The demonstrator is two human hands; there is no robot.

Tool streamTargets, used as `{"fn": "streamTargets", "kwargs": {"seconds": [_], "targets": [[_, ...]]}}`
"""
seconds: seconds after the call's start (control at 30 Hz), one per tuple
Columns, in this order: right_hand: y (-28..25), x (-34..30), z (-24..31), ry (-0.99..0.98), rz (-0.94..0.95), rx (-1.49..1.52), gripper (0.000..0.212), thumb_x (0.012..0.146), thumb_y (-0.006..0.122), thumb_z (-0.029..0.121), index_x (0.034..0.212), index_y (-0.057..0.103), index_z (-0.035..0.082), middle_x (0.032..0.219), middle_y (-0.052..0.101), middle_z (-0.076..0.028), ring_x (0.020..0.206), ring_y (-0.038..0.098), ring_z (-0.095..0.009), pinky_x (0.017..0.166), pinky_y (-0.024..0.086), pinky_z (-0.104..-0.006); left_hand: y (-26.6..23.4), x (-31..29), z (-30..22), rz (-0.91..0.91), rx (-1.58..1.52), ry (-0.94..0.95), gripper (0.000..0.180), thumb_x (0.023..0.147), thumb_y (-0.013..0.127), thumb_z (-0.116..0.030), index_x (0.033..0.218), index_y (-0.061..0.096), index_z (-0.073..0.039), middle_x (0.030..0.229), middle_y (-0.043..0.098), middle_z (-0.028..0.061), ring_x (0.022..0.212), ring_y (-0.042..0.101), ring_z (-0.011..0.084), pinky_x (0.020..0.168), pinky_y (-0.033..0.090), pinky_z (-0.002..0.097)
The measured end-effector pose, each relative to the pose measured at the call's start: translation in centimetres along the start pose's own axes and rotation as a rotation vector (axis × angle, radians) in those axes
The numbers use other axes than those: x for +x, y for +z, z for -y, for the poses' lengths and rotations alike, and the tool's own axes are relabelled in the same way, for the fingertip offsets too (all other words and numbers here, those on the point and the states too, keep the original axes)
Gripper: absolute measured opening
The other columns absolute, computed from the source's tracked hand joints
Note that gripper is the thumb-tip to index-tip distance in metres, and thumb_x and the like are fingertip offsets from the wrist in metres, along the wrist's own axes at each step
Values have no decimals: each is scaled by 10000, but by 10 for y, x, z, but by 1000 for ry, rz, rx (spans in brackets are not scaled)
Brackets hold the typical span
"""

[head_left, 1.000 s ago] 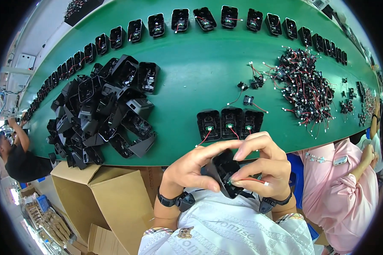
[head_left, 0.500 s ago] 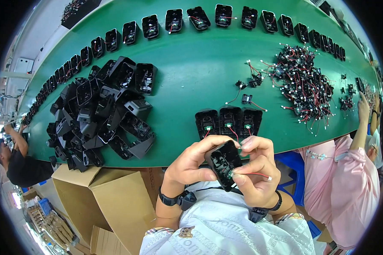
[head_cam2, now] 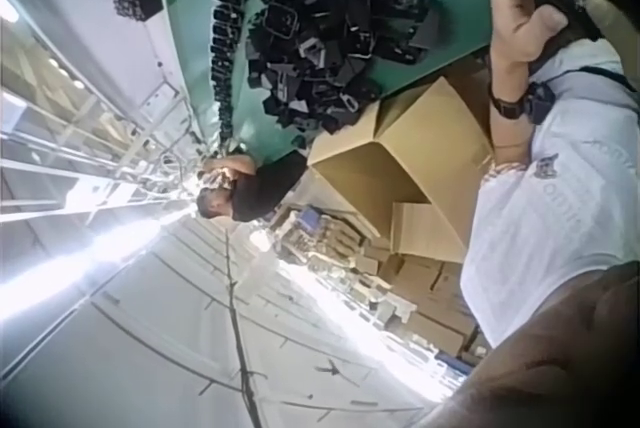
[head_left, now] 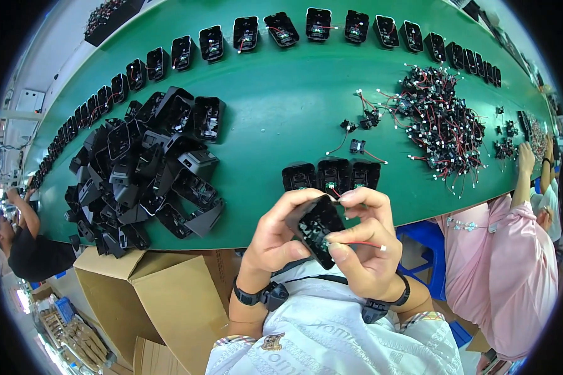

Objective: Assemble electronic components and wiring into plastic controller housings on an assembly line.

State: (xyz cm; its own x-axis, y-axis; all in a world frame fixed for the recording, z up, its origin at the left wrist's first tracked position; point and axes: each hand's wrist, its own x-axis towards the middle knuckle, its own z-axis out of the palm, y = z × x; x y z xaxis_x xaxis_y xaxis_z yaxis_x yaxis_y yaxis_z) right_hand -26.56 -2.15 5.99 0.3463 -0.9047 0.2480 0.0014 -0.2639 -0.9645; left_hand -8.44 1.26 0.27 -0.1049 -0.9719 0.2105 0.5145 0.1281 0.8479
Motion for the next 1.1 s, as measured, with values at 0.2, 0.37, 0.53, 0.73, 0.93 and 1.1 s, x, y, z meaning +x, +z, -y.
{"fn": "streamTargets", "kwargs": {"seconds": [0.2,0.37,0.53,0.73,0.93,1.1], "targets": [[-26,30,20,-260,252,-430,333,629,860,80,939,799,185,1150,637,-61,1011,581,-274,833,502,-382,-5,-6,-16,16,118,-108,849,870,773,-471,1408,432,90,1314,570,142,1176,605,217,877,549,305],[-28,45,30,-413,317,-513,340,555,891,86,866,798,187,970,631,7,864,568,-222,721,483,-328,2,-2,-20,-65,77,-101,841,874,768,-473,1399,438,95,1246,607,128,1050,657,188,822,559,272],[-27,40,29,-454,265,-468,327,539,894,101,839,784,170,859,619,30,781,555,-194,653,470,-310,4,-5,-21,0,18,-151,845,863,772,-495,1387,450,84,1223,618,120,1018,662,174,789,556,268],[-22,30,22,-376,271,-307,254,635,890,87,844,752,130,875,618,-1,785,565,-205,687,462,-316,20,-1,-30,-119,60,-304,983,765,716,-748,1244,538,92,1143,642,140,999,643,163,862,519,296],[-24,22,20,-201,229,-160,181,710,852,66,835,725,98,873,604,-41,810,567,-198,717,449,-323,18,1,-24,-155,84,-252,963,780,726,-721,1237,537,106,1163,635,140,983,643,145,847,521,277],[-19,16,13,-133,207,-160,165,731,839,64,854,731,84,949,594,-57,878,564,-210,772,464,-330,23,1,-22,-173,39,-226,926,798,731,-679,1235,538,114,1165,632,136,982,645,151,856,516,279]]}}
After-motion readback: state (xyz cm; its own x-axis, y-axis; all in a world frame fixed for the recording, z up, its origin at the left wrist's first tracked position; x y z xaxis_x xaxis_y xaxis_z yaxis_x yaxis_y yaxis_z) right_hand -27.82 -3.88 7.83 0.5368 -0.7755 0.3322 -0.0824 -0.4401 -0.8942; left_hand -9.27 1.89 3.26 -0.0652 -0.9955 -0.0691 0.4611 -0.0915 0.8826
